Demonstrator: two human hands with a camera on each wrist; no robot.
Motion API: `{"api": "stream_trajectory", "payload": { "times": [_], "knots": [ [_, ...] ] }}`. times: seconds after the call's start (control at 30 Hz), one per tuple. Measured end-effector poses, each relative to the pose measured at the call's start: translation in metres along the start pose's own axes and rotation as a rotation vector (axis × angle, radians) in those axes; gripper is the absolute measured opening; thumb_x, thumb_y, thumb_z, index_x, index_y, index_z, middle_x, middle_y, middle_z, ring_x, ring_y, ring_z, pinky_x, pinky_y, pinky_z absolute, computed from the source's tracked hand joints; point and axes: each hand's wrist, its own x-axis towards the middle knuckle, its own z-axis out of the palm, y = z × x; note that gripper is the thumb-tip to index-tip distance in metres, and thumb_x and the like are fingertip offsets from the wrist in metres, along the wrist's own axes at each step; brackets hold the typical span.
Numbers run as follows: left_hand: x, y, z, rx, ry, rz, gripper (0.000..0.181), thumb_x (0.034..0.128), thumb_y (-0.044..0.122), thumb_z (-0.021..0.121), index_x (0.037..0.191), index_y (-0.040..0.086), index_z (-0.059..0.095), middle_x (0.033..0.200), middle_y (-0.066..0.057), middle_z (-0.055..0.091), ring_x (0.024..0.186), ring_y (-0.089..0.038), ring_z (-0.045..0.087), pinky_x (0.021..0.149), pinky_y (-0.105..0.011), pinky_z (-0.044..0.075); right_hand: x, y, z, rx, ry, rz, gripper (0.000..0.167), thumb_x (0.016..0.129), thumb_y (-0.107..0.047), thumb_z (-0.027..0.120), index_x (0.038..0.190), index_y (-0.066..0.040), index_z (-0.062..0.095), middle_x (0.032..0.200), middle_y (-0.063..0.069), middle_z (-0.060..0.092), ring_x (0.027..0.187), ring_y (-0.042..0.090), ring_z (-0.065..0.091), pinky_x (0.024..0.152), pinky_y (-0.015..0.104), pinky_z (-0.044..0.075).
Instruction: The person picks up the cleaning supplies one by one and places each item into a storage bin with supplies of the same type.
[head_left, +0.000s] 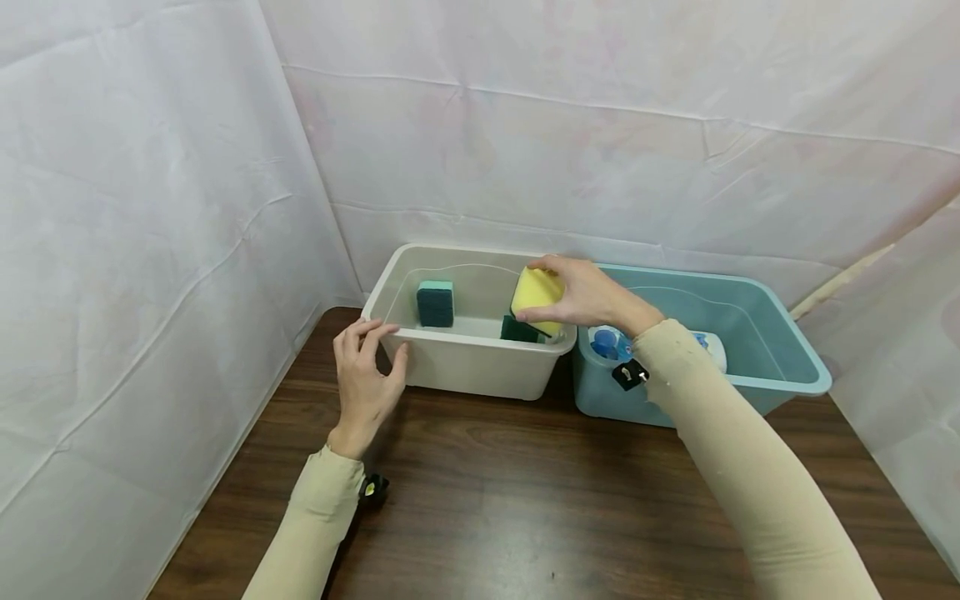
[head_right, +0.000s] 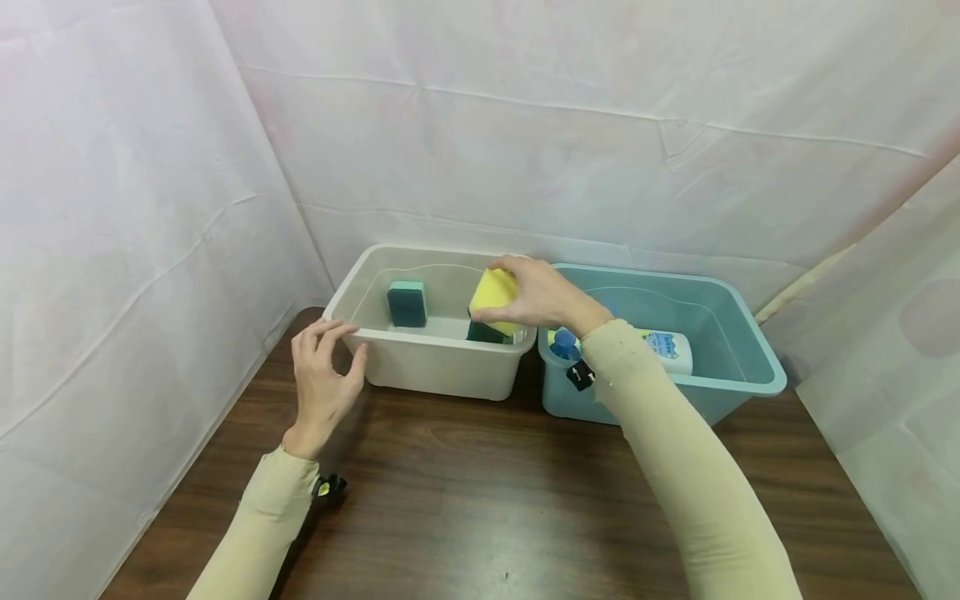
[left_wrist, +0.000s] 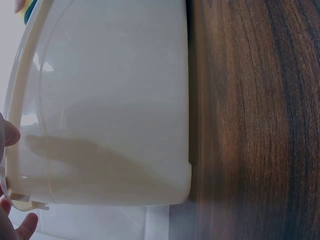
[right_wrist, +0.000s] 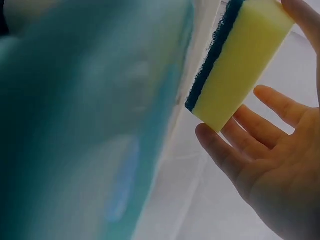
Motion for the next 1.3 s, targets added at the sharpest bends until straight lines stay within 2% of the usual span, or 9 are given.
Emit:
{"api": "stream_trajectory", "payload": {
  "times": [0.13,0.37,0.47,0.53,0.6,0.7,0.77,1.03,1.3],
  "knots": [
    [0.0,0.001,-0.001,0.002,-0.005,0.001,0.029,0.0945,0.016,0.078,0.122,0.007,0.074,0.136,-0.023,0.06,0.138,-0.046,0.045,0.115,-0.063,0.038,0.002,0.003,0.004,0.035,0.001,0.021,0.091,0.085,-0.061,0.082,0.158,-0.018,0.049,0.15,0.009,0.057,0.122,0.029,0.057,0.099,0.051,0.054],
    [0.0,0.002,0.0,0.0,-0.008,0.004,0.029,0.0946,0.016,0.078,0.122,0.007,0.074,0.135,-0.023,0.059,0.138,-0.046,0.045,0.115,-0.063,0.038,0.005,0.005,0.013,0.008,-0.004,0.034,0.091,0.083,-0.065,0.082,0.155,-0.019,0.052,0.142,0.005,0.06,0.106,0.026,0.059,0.084,0.042,0.055],
    [0.0,0.002,0.0,0.002,-0.009,0.004,0.029,0.0951,0.017,0.078,0.122,0.007,0.074,0.136,-0.023,0.059,0.138,-0.046,0.045,0.115,-0.062,0.039,0.006,0.006,0.015,-0.018,-0.004,0.037,0.092,0.082,-0.066,0.082,0.154,-0.018,0.052,0.141,0.004,0.06,0.106,0.025,0.059,0.083,0.041,0.054],
    [0.0,0.002,0.001,0.005,-0.012,0.004,0.029,0.0955,0.018,0.077,0.123,0.007,0.074,0.136,-0.023,0.059,0.138,-0.046,0.045,0.115,-0.062,0.039,0.006,0.006,0.016,-0.027,-0.007,0.039,0.094,0.081,-0.067,0.082,0.155,-0.017,0.052,0.144,0.005,0.06,0.11,0.026,0.058,0.088,0.044,0.055],
    [0.0,0.003,0.001,0.005,-0.012,0.004,0.029,0.0955,0.018,0.077,0.123,0.007,0.074,0.135,-0.023,0.059,0.138,-0.045,0.045,0.115,-0.062,0.039,0.007,0.006,0.016,-0.044,-0.017,0.037,0.098,0.081,-0.068,0.082,0.157,-0.015,0.05,0.152,0.007,0.056,0.124,0.029,0.058,0.1,0.05,0.055],
    [0.0,0.004,0.002,0.001,-0.012,0.006,0.029,0.0952,0.017,0.078,0.122,0.007,0.074,0.135,-0.023,0.059,0.137,-0.046,0.046,0.114,-0.063,0.04,0.006,0.008,0.016,-0.067,-0.036,0.039,0.1,0.083,-0.069,0.081,0.159,-0.013,0.047,0.163,0.01,0.049,0.145,0.034,0.05,0.116,0.059,0.047],
    [0.0,0.004,0.002,-0.001,-0.011,0.006,0.029,0.095,0.017,0.078,0.122,0.007,0.074,0.135,-0.023,0.06,0.137,-0.046,0.046,0.114,-0.063,0.04,0.004,0.008,0.015,-0.077,-0.042,0.04,0.1,0.084,-0.068,0.08,0.16,-0.013,0.046,0.166,0.011,0.045,0.153,0.035,0.044,0.121,0.061,0.042],
    [-0.001,0.0,0.003,0.001,-0.011,-0.001,0.029,0.0954,0.017,0.077,0.122,0.007,0.074,0.136,-0.023,0.059,0.138,-0.046,0.045,0.115,-0.063,0.039,-0.003,0.008,0.011,-0.053,-0.018,0.021,0.097,0.085,-0.064,0.081,0.159,-0.011,0.047,0.163,0.012,0.05,0.148,0.035,0.051,0.119,0.06,0.045],
    [-0.001,-0.002,0.001,0.001,-0.009,0.0,0.029,0.0958,0.018,0.077,0.122,0.007,0.074,0.135,-0.024,0.059,0.138,-0.046,0.045,0.115,-0.062,0.039,-0.016,0.006,0.011,-0.021,0.009,0.019,0.095,0.086,-0.066,0.079,0.16,-0.016,0.046,0.163,0.01,0.051,0.147,0.035,0.052,0.117,0.062,0.046]
  ]
}}
